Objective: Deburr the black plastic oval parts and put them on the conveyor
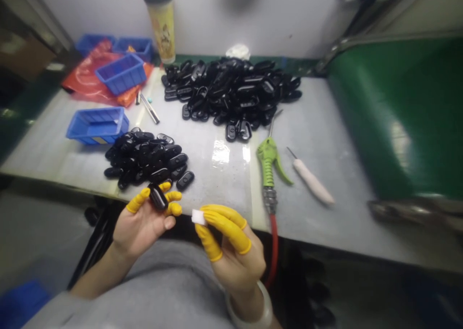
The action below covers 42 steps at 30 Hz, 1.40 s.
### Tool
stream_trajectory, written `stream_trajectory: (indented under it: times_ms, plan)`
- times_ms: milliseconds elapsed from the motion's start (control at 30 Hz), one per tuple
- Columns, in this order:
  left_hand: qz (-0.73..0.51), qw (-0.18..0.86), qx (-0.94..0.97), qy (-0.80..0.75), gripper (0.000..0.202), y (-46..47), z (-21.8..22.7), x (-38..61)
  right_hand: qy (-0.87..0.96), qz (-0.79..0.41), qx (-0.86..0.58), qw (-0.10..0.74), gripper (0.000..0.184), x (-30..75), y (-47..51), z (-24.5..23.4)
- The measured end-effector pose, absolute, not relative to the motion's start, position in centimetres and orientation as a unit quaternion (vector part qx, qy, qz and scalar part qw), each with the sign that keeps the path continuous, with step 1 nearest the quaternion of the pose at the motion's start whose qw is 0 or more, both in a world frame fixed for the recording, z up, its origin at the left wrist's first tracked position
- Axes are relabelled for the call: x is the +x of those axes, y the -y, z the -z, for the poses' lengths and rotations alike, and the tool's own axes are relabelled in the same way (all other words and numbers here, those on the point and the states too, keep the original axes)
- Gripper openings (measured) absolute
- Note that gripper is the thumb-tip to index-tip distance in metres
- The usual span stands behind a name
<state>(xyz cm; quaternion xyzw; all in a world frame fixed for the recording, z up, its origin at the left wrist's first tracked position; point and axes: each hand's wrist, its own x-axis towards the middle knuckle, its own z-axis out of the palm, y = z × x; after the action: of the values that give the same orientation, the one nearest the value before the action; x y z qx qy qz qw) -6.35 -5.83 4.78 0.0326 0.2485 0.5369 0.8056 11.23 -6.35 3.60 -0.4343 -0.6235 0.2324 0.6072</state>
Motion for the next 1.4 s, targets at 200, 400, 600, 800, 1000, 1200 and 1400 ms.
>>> stream_trajectory:
  times_ms: [200,400,600,800,1000,1200,1400]
  plan:
    - [-0.520,0.837,0.055,-0.162,0.034,6.2,-4.7,-6.8,0.619,-0.229,-0.440,0.609,0.037,11.2,6.6,-4.1]
    - [-0.522,0.838,0.084,-0.136,0.036,6.4,-4.6,-6.6,0.614,-0.235,-0.426,0.621,0.042,11.3,6.5,-3.6]
    - [-0.548,0.808,0.146,-0.160,0.026,6.7,-4.4,-6.4,0.615,-0.247,-0.404,0.631,0.050,11.4,6.6,-3.3]
    - [-0.587,0.746,0.204,-0.239,0.018,6.9,-4.0,-4.9,0.632,-0.394,-0.311,0.591,0.039,10.5,6.9,-4.0]
    - [-0.593,0.643,0.310,-0.371,0.011,7.0,-2.1,-4.6,0.494,-0.566,-0.217,0.623,0.019,8.5,6.2,-3.7]
    - [-0.555,0.699,0.252,-0.374,0.019,6.7,-1.9,-6.0,0.457,-0.544,-0.300,0.637,0.023,9.4,6.2,-3.7]
    - [-0.541,0.771,0.178,-0.286,0.027,6.8,-2.2,-5.5,0.532,-0.469,-0.325,0.626,0.033,9.3,5.9,-3.6]
